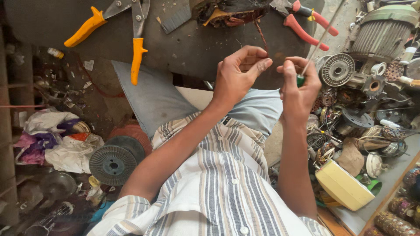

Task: The person uses a screwdriver to pry and pull copper wires from the slots of a motor stator. They repeatedly insert the tool into the stator, twist it to loosen the windings, and pull the wires out by hand. The process involves handling the stator and the extracted copper wire throughout the clip.

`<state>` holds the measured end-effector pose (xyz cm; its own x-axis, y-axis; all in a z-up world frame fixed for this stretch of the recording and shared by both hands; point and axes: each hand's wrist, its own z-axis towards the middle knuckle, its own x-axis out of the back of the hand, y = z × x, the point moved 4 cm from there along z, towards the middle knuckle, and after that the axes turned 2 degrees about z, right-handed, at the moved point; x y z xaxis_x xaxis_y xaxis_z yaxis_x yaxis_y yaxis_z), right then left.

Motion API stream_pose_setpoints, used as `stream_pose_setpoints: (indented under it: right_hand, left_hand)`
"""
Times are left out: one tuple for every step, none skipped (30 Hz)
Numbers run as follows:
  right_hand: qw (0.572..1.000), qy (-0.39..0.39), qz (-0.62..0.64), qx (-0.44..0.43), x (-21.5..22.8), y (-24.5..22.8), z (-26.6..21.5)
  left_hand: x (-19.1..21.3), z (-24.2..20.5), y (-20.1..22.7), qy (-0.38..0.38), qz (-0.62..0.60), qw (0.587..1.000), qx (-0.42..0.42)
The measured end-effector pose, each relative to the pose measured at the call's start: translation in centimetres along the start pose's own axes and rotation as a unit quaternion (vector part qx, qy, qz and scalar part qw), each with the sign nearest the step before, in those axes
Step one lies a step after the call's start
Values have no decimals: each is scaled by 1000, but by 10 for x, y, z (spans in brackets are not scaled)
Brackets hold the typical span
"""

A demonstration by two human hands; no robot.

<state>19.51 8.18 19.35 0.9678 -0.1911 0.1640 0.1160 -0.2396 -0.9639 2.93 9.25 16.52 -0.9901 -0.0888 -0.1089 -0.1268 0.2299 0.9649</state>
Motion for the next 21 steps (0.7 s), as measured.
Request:
stream_pose_setpoints:
  right_hand:
    - [999,15,-34,16,4,-2,-3]
    - [996,4,-61,62,5,-6,-7]
    - [990,-7,-88,107,7,-10,-11]
    - [982,-18,-114,152,7,-13,-15]
    - [982,-17,-114,151,7,-13,-18]
    - [982,-16,-113,151,6,-14,-22]
    - [982,-16,-111,149,4,-15,-25]
    - [979,-18,-129,155,3,-17,-26]
    - [976,-19,-146,159,3,-19,-29]
    - [973,-20,-163,162,3,-19,-32]
    - [974,-21,-149,168,4,-20,-32]
    - [975,-22,-135,174,5,-19,-32]
    - [976,-26,-117,181,5,-18,-32]
    - [975,-20,-126,184,8,-18,-31]
    - [973,-13,-135,186,12,-17,-31]
    - [971,-5,-145,188,14,-16,-31]
    - [973,-10,-141,183,16,-13,-31]
    - [974,-15,-137,177,17,-10,-31]
    - [975,-18,-135,175,18,-8,-30]
    - [976,-25,-132,174,18,-7,-30]
    - [976,-32,-128,174,17,-7,-30]
  left_hand:
    - [1,-3,5,16,8,1000,-6]
    - [2,-5,9,32,17,999,-13]
    - [3,-6,12,46,31,998,-22]
    - [3,-7,14,60,46,997,-31]
    - [2,-8,16,74,59,995,-40]
    - [0,-9,19,89,67,991,-68]
    - [-3,-10,21,106,76,987,-94]
    - [-3,-12,24,122,86,981,-121]
    - [-3,-17,25,100,94,981,-134]
    - [-1,-22,27,78,102,981,-146]
    - [-2,-25,29,56,105,980,-161]
    - [1,-29,32,60,131,976,-166]
    - [11,-35,35,66,159,970,-173]
    - [19,-38,38,72,188,963,-179]
    - [29,-34,41,89,170,962,-195]
    - [39,-24,43,107,153,959,-212]
    - [46,-17,43,123,135,957,-226]
    - [51,-10,42,129,167,951,-226]
    - [53,-1,40,133,197,944,-228]
    - [53,7,38,137,226,936,-230]
    - [53,17,35,141,237,936,-219]
